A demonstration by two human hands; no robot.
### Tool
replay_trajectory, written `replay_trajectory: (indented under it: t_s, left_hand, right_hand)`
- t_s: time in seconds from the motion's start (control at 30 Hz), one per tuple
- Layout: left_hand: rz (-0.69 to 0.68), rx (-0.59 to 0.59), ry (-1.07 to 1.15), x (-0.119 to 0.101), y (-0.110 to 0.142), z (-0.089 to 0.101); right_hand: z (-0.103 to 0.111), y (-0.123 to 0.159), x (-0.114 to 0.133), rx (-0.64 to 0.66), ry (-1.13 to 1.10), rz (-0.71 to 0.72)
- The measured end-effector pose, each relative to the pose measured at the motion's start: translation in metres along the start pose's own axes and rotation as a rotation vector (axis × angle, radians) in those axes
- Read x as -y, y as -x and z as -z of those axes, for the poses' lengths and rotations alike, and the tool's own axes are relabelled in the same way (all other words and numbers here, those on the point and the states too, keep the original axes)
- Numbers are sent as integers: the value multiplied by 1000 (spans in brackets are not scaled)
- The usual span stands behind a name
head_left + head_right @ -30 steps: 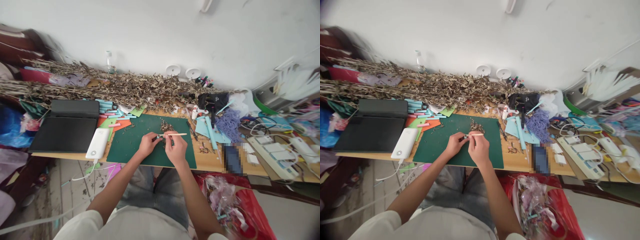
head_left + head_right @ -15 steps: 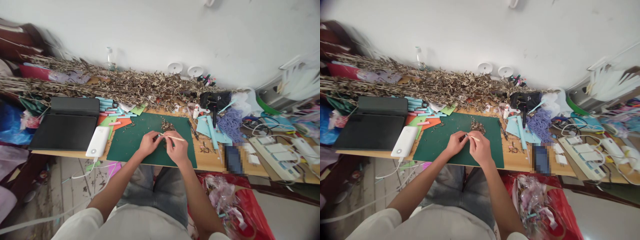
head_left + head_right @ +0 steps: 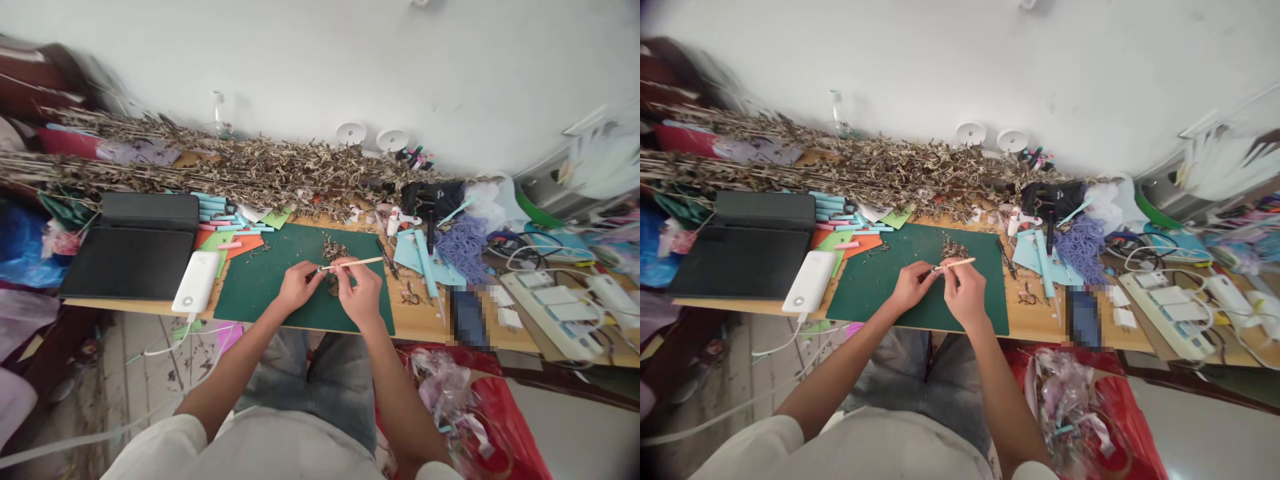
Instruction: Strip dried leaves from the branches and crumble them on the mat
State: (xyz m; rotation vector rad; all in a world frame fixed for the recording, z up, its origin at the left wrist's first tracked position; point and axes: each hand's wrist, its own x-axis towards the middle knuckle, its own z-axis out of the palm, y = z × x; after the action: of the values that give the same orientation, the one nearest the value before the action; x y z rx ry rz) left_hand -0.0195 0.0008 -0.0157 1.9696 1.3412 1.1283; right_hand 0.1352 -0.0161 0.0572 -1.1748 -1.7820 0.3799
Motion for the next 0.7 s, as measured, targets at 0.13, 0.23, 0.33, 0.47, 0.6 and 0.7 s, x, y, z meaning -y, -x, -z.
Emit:
replay_trajectory:
  t_s: [0.13,0.23,0.33,0.47,0.6,0.7]
  left_hand:
    - [8,-1,-11,1,0,0]
    - [28,-27,-25,1,-1,1]
    - [22,-31,-24,1,-1,2]
    - [-1,-20,-13,0,0,1]
    - [-4,-16,-8,1,1,1]
    - [-4,-18,-6,1,1,1]
  right_hand:
    - [-5,-7,1,56,30,-19]
    - [-10,-13,1,84,36,7]
    - [-10,-20,0,119,6,-38]
    - [-3,-26,1,118,-13,-90]
    - [1,-23,7,-6,-6,-74]
    - [-2,-17,8,-19,15,-46]
